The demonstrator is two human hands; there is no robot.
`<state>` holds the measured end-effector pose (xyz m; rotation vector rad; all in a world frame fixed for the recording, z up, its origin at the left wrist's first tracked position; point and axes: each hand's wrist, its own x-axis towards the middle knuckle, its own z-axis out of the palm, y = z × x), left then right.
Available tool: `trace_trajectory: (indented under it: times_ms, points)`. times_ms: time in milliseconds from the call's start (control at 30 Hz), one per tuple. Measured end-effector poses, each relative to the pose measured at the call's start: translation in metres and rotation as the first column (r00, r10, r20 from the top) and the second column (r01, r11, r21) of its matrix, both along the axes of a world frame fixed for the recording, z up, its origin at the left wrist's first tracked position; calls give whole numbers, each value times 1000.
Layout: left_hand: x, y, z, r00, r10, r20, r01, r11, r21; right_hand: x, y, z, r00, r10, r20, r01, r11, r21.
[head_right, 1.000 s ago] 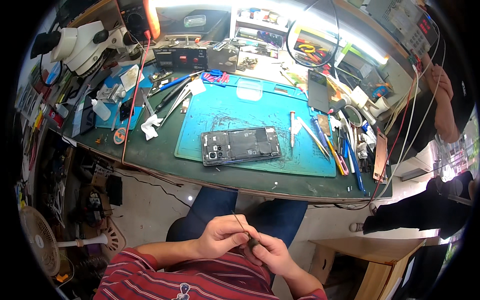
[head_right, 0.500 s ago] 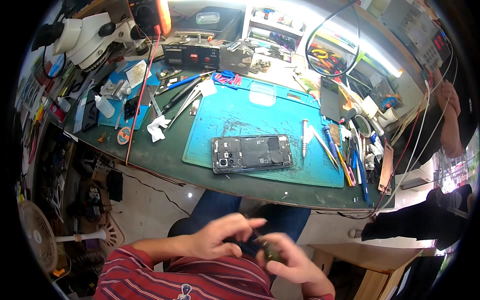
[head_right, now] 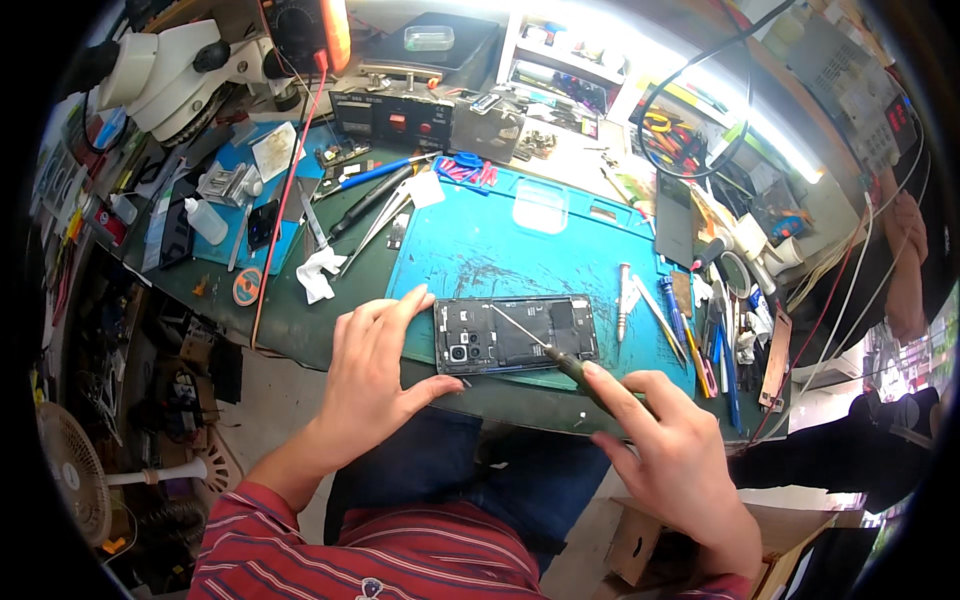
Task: The person disassembles a smartphone on a cluttered workbench, using a screwdriver to remove screws and a small brush to clean the internal components. The person handles the phone and tools throughout, focusing on the back and internal areas.
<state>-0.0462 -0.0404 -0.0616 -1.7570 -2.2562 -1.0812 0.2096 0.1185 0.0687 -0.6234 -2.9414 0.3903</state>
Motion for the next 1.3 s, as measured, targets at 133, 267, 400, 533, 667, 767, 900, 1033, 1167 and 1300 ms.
trace_trajectory:
  times_ms: [133,267,400,533,667,767,900,1033,1167,1300]
  points:
    - [4,-10,-19,992,44,-115,-30,992,119,-24,11,-1,987,155,51,-160,977,143]
    - [7,-10,-22,973,83,-217,-57,991,122,-46,20,4,971,200,132,-225,952,210]
    - [7,-9,-23,977,57,-206,-38,995,95,-53,26,3,962,232,144,-259,943,209]
    - [6,-8,-22,971,59,-231,-41,996,81,-57,26,4,960,232,156,-261,942,209]
    - [6,-9,-21,970,62,-233,-45,996,75,-61,26,7,955,229,188,-266,943,200]
    - [5,-9,-19,972,60,-229,-45,996,71,-63,27,10,947,238,216,-282,938,200]
    - [5,-8,-18,974,59,-220,-43,996,77,-65,25,13,942,243,230,-295,928,229]
    - [5,-8,-17,975,63,-214,-48,996,74,-66,19,16,940,244,238,-306,911,275]
    - [5,-9,-17,975,61,-216,-44,996,82,-65,13,18,934,257,247,-324,901,289]
    - [5,-8,-17,975,60,-215,-43,996,84,-64,8,19,926,258,275,-337,893,297]
